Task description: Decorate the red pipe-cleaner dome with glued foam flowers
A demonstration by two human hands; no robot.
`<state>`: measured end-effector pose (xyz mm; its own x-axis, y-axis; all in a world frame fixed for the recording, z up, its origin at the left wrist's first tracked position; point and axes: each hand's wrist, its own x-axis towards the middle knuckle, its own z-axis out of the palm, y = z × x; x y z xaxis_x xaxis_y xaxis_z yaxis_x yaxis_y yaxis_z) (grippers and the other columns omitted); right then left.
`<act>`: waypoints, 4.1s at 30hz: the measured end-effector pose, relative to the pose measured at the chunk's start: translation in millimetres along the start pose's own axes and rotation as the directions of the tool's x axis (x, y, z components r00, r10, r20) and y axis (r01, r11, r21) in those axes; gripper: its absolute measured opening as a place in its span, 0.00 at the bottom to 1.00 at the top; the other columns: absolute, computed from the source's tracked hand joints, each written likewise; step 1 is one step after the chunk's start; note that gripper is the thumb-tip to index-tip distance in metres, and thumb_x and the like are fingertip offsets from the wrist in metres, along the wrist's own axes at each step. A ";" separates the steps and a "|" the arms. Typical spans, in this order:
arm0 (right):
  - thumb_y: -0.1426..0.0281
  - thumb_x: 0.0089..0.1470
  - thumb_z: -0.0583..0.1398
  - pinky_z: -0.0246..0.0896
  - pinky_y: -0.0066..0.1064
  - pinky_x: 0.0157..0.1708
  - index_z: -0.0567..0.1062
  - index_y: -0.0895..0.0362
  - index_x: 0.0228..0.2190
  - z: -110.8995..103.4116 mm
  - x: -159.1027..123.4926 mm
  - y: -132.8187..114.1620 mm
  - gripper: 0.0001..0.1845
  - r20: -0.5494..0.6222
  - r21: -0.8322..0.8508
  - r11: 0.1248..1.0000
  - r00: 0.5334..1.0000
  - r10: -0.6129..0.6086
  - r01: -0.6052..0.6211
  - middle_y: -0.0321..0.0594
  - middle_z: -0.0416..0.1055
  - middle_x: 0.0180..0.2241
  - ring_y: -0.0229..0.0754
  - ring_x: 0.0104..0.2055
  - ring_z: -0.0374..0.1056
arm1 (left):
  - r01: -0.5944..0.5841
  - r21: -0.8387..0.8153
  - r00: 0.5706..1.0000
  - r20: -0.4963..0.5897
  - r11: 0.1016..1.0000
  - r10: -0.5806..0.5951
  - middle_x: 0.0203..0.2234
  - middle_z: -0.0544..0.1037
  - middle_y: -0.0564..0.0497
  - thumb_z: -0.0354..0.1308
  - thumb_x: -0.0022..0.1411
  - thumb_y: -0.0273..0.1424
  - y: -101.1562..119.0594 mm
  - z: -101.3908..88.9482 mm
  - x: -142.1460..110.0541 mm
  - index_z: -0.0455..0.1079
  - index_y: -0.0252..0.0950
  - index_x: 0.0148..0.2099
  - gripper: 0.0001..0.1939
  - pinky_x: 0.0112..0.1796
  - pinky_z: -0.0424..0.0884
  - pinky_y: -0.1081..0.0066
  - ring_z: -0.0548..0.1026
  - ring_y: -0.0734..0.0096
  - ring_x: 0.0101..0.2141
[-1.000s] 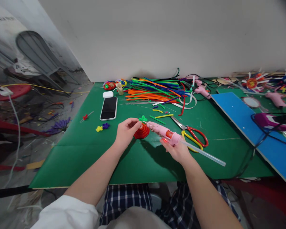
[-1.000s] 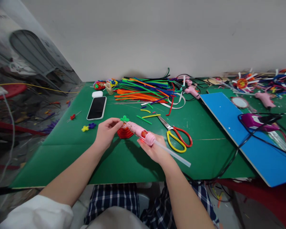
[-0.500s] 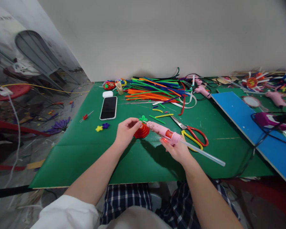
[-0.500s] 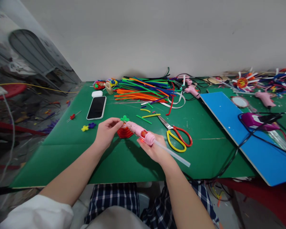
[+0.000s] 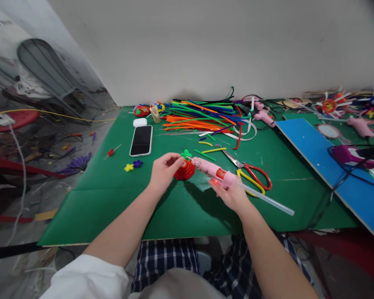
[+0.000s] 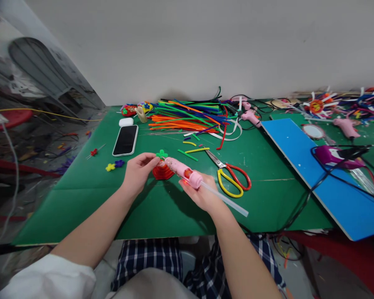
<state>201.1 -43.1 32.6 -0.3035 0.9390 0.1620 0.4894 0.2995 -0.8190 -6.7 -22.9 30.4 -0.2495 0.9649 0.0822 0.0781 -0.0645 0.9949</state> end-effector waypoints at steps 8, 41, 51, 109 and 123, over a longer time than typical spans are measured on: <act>0.58 0.51 0.54 0.55 0.26 0.20 0.73 0.58 0.28 -1.7 0.1 -3.0 0.17 0.030 -0.008 1.000 1.000 0.008 -0.008 0.35 0.65 0.16 0.36 0.17 0.60 | -0.007 -0.005 1.000 -0.008 1.000 0.007 0.21 0.75 0.53 0.62 0.47 0.36 2.1 0.7 -0.6 0.71 0.33 0.30 0.10 0.29 0.67 0.74 0.72 0.74 0.24; 0.57 0.50 0.54 0.53 0.25 0.19 0.67 0.56 0.18 -3.4 0.3 -7.5 0.18 0.024 -0.054 0.999 1.000 0.002 0.000 0.35 0.62 0.13 0.36 0.17 0.60 | -0.001 0.022 1.000 -0.005 1.000 0.001 0.21 0.75 0.53 0.62 0.48 0.36 4.9 1.2 -0.6 0.71 0.34 0.29 0.10 0.28 0.67 0.74 0.72 0.74 0.24; 0.58 0.52 0.53 0.57 0.26 0.21 0.74 0.56 0.31 -7.1 1.9 -10.9 0.17 0.085 -0.049 0.999 0.996 0.017 -0.013 0.40 0.71 0.23 0.37 0.22 0.63 | 0.002 -0.032 1.000 0.003 0.999 -0.002 0.21 0.75 0.54 0.62 0.48 0.34 4.6 0.8 -0.3 0.71 0.34 0.30 0.09 0.29 0.66 0.75 0.72 0.76 0.24; 0.60 0.47 0.59 0.59 0.25 0.22 0.73 0.57 0.25 0.2 8.6 -14.7 0.13 0.134 0.354 0.889 0.956 0.259 -0.290 0.35 0.70 0.21 0.35 0.23 0.63 | -0.941 0.327 0.296 0.668 0.088 0.683 0.33 0.78 0.47 0.55 0.55 0.23 2.4 -2.8 -20.1 0.70 0.35 0.42 0.11 0.39 0.72 0.67 0.75 0.68 0.36; 0.62 0.42 0.62 0.61 0.23 0.20 0.72 0.58 0.24 20.8 14.8 -11.4 0.12 0.146 0.415 0.833 0.931 0.335 -0.365 0.34 0.67 0.21 0.33 0.22 0.62 | -0.663 0.526 0.729 0.291 0.533 0.619 0.41 0.75 0.45 0.52 0.58 0.32 -11.3 -37.7 8.7 0.65 0.37 0.49 0.15 0.45 0.69 0.62 0.73 0.65 0.43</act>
<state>174.0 -36.2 32.8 -0.2380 0.9495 -0.2043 0.1797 -0.1637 -0.9700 -46.1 -23.4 22.0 0.1476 0.7378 0.6587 0.7148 -0.5398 0.4445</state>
